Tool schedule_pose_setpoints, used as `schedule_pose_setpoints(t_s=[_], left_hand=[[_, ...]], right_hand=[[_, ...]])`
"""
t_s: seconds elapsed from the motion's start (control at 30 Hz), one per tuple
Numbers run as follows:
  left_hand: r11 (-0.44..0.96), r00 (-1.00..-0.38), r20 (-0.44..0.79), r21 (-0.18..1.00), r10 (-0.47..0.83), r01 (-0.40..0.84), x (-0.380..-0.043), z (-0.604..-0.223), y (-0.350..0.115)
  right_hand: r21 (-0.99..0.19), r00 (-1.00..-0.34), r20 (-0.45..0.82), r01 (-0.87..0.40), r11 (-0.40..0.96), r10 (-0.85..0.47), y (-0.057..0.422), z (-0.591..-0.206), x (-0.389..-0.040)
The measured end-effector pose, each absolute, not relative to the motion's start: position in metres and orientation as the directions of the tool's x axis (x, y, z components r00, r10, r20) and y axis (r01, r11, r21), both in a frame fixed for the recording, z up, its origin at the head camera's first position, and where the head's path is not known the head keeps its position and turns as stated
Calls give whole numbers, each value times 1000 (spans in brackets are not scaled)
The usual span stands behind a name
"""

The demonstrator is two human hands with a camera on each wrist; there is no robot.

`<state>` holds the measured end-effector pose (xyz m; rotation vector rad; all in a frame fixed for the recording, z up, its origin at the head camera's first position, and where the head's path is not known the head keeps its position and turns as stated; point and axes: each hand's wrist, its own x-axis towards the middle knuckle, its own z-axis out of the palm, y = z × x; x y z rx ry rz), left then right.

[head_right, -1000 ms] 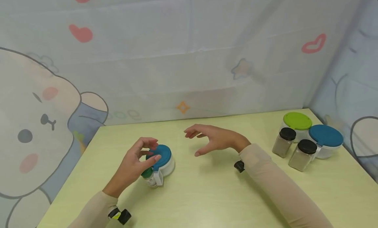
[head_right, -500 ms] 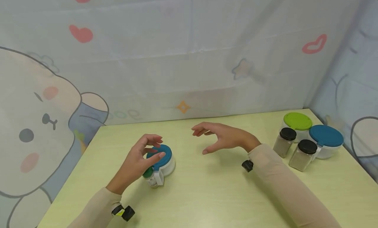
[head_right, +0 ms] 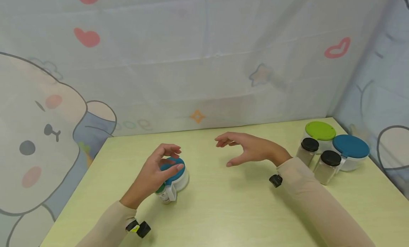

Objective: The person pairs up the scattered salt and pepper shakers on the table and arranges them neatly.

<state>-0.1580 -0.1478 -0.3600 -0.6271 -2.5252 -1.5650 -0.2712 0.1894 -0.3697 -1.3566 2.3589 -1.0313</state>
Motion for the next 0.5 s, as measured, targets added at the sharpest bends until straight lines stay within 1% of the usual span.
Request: schedule_pose_setpoints(t_s=[0.23, 0.5], left_hand=[[369, -910, 293, 844, 294, 390, -160, -361, -141], [347, -903, 303, 848, 304, 401, -161, -361, -134]], right_hand=[[-666, -556, 140, -665, 338, -819, 198, -373, -272], [-661, -554, 150, -672, 334, -819, 206, -372, -269]])
